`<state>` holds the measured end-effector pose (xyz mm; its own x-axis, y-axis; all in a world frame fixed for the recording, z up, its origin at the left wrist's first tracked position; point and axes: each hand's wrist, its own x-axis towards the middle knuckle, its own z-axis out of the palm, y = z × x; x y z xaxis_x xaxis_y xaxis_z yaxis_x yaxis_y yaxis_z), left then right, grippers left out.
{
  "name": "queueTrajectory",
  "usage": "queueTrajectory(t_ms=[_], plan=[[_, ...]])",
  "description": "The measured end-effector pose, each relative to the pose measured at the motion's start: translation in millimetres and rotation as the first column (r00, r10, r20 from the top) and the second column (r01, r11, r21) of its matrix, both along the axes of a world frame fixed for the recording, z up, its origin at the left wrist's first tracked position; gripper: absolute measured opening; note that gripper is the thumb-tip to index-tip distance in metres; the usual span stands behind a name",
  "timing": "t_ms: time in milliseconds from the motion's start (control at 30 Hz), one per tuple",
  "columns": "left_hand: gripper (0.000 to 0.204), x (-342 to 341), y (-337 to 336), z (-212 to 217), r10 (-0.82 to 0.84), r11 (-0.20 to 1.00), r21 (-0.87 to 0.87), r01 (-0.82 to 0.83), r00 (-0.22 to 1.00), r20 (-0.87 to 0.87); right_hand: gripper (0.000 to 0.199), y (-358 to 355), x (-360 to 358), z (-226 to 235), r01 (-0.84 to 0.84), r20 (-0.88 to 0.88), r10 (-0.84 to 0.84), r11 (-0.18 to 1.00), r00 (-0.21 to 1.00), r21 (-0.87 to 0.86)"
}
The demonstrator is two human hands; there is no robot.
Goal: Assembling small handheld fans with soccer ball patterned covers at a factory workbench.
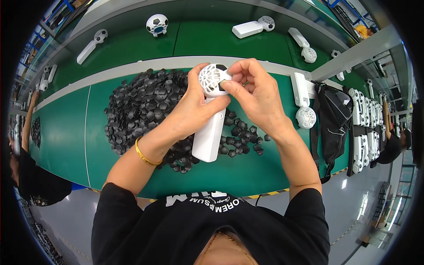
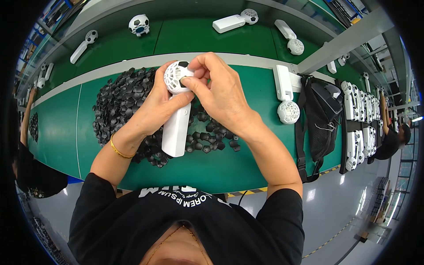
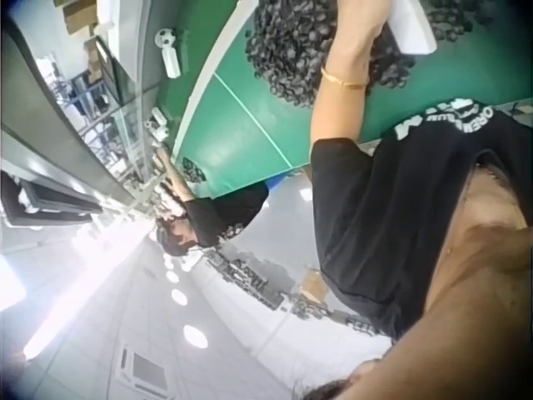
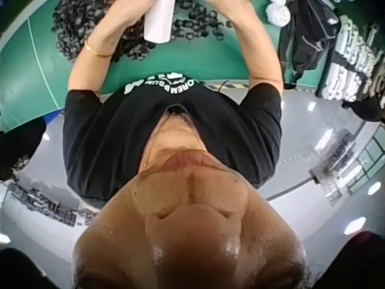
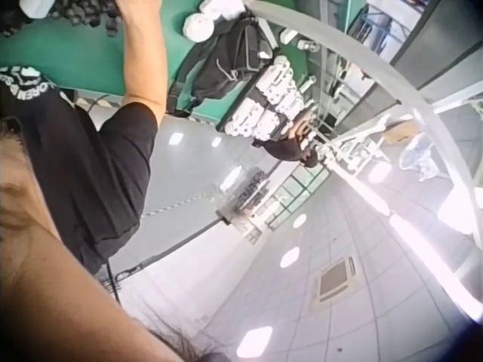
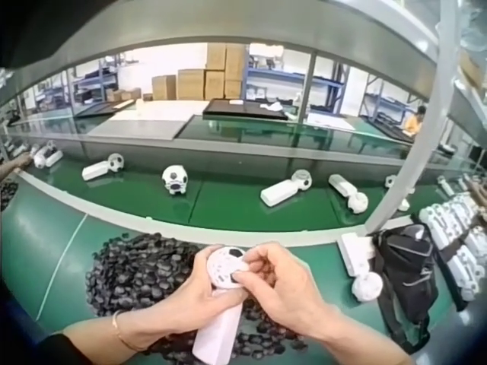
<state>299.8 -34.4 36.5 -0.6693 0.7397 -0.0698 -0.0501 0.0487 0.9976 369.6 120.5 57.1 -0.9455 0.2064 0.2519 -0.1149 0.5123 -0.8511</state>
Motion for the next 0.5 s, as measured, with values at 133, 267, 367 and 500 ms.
queueTrajectory(t_ms=[133, 267, 367, 500], plan=[[0.073, -2.7, 13.4, 0.5, 0.002, 0.998, 0.060, 0.001, 0.999, -0.042, 0.045, 22.6, -11.7, -9.8, -0.055, -0.071, 0.043, 0.983, 0.997, -0.172], [0.074, -21.5, 40.1, 17.5, -0.037, 0.997, 0.063, 0.044, 0.994, -0.103, 0.050, 42.0, -23.7, -4.0, -0.169, -0.076, 0.152, 0.899, 0.986, -0.405], [0.073, -45.8, 70.3, 22.7, -0.073, 0.996, 0.044, 0.081, 0.984, -0.162, 0.048, 71.9, -41.3, -0.3, -0.138, -0.106, 0.107, 0.928, 0.989, -0.347], [0.073, -106.2, 113.9, 21.6, -0.078, 0.995, -0.086, 0.048, 0.918, -0.388, 0.043, 137.1, -89.8, -4.0, 0.010, -0.033, -0.010, 1.000, 0.999, -0.014]])
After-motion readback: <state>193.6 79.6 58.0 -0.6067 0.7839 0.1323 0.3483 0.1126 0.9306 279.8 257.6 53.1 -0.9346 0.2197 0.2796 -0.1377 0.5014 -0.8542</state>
